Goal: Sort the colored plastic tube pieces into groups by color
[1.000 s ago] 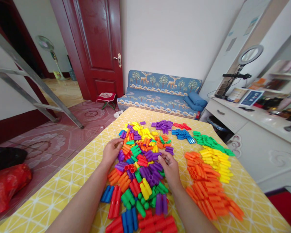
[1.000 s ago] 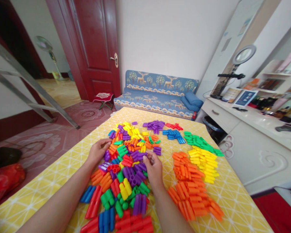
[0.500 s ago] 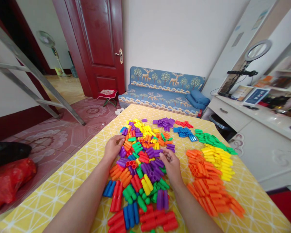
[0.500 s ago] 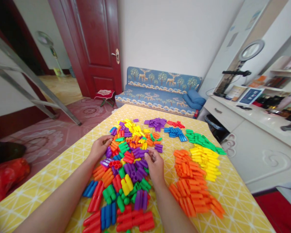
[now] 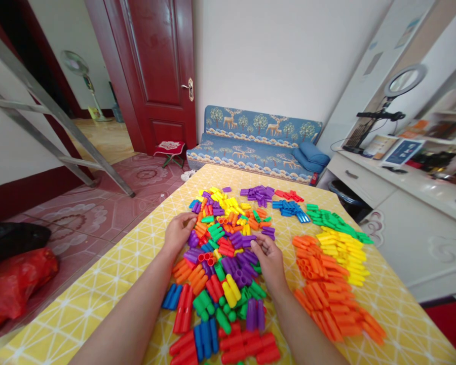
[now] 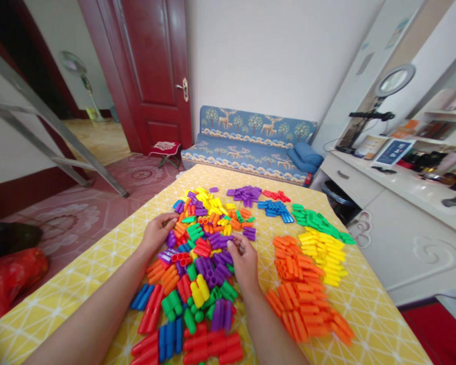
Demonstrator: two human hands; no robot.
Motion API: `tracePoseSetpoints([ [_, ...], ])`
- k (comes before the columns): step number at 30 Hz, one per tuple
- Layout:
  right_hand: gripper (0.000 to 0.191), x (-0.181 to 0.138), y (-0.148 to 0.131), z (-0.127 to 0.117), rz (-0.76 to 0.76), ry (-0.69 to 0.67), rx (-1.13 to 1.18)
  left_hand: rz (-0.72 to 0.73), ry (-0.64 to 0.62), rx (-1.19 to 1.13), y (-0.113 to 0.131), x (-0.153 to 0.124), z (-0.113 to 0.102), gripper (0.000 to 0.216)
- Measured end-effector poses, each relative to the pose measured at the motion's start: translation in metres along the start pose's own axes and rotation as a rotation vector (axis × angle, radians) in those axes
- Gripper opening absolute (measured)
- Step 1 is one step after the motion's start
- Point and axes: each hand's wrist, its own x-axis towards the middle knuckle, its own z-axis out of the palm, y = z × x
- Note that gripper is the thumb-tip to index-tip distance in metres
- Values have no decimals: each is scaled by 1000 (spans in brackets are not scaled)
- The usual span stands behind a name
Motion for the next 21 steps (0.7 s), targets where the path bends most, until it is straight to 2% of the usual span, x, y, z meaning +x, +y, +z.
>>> tracePoseSetpoints([
  [21, 26, -4, -5, 0, -40, 38, 6, -25, 14, 0, 2, -1, 0, 32],
])
